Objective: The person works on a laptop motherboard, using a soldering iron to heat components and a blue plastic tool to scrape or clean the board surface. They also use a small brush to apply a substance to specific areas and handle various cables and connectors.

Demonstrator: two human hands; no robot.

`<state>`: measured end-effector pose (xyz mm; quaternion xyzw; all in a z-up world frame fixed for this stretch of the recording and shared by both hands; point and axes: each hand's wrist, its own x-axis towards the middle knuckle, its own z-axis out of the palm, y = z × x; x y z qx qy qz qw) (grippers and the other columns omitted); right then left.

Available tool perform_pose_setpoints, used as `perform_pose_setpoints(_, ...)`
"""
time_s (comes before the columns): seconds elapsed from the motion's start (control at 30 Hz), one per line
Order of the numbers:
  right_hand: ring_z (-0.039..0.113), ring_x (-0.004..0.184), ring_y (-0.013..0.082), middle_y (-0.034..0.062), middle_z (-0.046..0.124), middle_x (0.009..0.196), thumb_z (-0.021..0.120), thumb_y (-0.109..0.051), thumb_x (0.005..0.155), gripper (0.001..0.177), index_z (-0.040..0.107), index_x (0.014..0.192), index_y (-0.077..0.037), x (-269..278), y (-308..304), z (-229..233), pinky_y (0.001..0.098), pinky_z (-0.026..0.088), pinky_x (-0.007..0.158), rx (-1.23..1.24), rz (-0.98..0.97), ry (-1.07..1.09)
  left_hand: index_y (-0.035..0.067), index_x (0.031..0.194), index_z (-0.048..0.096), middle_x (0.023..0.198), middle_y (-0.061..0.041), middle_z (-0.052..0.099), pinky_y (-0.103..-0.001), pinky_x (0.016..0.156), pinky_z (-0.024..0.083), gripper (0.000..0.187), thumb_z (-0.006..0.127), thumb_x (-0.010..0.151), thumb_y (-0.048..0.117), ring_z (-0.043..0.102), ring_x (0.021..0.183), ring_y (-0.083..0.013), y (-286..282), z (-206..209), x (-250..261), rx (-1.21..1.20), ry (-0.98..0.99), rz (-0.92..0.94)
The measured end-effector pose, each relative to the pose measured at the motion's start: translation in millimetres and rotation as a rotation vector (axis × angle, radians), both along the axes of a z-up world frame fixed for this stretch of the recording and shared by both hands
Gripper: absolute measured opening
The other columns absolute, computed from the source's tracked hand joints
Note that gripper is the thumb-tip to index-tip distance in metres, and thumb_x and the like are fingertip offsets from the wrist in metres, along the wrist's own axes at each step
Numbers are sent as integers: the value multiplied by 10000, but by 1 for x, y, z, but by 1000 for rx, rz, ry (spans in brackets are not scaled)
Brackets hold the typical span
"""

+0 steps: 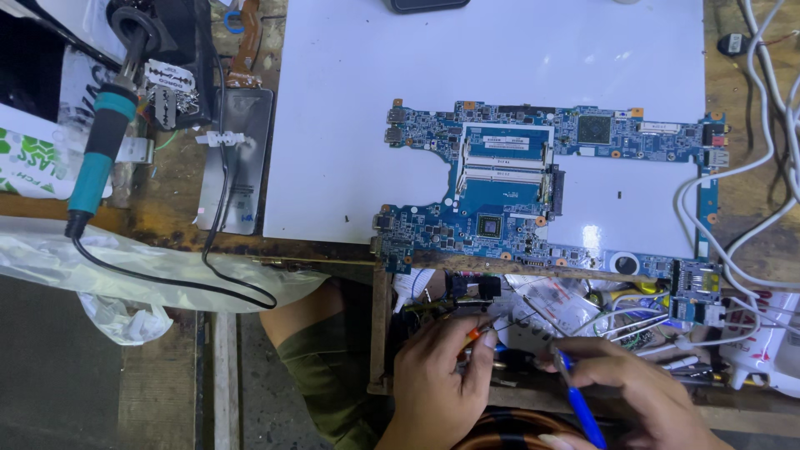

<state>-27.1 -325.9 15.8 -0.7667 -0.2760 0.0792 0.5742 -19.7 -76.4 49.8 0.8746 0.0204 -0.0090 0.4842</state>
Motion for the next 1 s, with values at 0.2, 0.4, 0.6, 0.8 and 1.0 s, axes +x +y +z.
perform_pose_setpoints(0.2, 679, 1156, 259, 142, 739, 1221, 973, -398, 741, 595, 641, 1147, -116, -8, 4, -8, 378, 549, 981, -148, -50, 46, 62, 1004, 705, 892, -82, 749, -388, 677, 557, 138, 663, 973, 189, 726, 797, -290, 1, -2, -3, 45, -196, 11)
perform_pose_setpoints(0.4, 677, 1241, 307, 158, 715, 1224, 920, -319, 770, 538, 639, 1159, -77, 0, 15, 9, 400, 509, 1021, -111, -65, -12, 68, 1029, 729, 885, -82, 738, -390, 693, 548, 208, 640, 996, 253, 710, 804, -286, 1, 2, -4, -2, -121, 23)
perform_pose_setpoints(0.6, 695, 1195, 303, 198, 677, 1255, 906, -294, 741, 522, 646, 1119, -44, 7, 34, 24, 381, 545, 972, -160, -89, -33, 51, 1115, 702, 1030, -108, 740, -420, 792, 552, 376, 583, 1054, 402, 706, 929, -320, 6, -2, -9, -37, -240, -9)
perform_pose_setpoints(0.8, 699, 1127, 323, 210, 655, 1234, 878, -309, 740, 539, 638, 1135, -31, 3, 54, 31, 374, 572, 899, -249, -137, -163, 6, 1168, 675, 1027, -165, 704, -411, 860, 565, 599, 506, 1067, 573, 711, 966, -304, 4, -10, -27, -276, -97, -173)
perform_pose_setpoints(1.0, 682, 1171, 355, 200, 626, 1306, 854, -331, 788, 529, 635, 1177, -47, 0, 59, 39, 389, 575, 911, -359, -113, -290, -36, 1336, 596, 1174, -233, 685, -401, 961, 572, 731, 485, 1065, 634, 724, 1092, -316, 4, -26, -45, -484, -30, -223)
